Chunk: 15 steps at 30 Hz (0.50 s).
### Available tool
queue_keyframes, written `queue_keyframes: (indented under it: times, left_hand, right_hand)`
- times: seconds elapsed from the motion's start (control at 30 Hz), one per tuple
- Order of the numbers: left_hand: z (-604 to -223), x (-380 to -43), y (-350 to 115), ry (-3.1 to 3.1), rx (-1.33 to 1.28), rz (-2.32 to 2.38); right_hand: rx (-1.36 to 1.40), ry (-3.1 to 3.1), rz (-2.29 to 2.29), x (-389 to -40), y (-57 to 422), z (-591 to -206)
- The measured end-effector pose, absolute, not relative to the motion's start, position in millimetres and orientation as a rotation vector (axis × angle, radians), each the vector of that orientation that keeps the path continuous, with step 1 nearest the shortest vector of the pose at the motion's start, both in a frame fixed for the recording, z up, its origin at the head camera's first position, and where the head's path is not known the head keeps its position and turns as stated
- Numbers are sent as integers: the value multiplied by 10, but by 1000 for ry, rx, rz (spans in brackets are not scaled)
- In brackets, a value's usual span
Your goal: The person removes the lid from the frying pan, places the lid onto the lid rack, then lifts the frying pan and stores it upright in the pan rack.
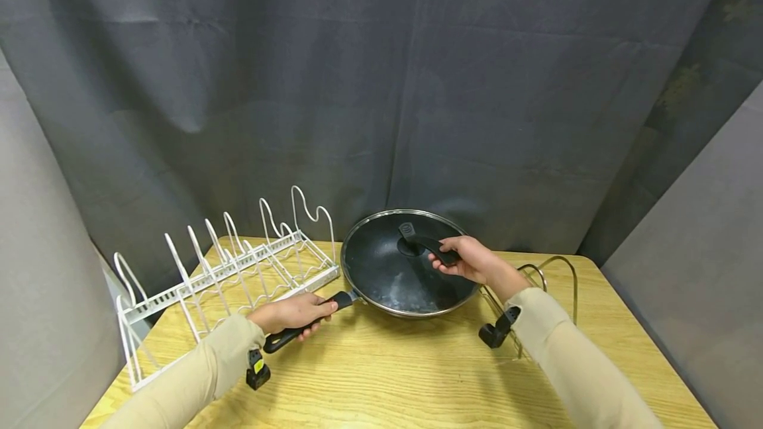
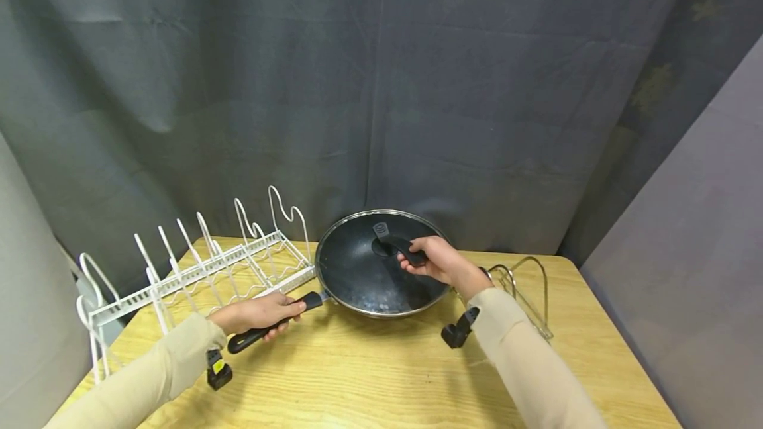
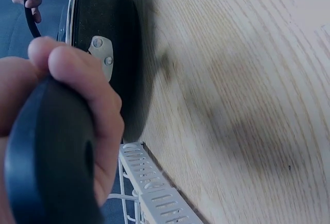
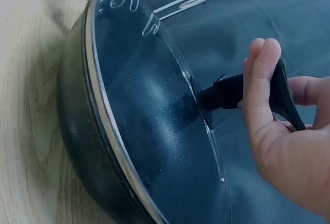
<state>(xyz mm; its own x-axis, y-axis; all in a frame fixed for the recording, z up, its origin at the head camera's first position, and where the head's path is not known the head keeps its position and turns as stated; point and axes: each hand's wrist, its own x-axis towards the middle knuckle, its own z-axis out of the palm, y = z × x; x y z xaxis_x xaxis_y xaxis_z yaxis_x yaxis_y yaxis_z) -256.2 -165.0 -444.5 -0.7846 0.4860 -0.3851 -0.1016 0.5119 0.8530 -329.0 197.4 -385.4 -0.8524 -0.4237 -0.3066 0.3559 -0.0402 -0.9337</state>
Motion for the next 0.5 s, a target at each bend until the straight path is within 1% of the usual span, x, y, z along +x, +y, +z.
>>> queue_keyframes:
  times: [0.5]
  left_hand:
    - [-4422,-2558,-1649,2147,319,1263]
  right_hand:
    - [-88,1547,-1935,-3429,1961,-3827]
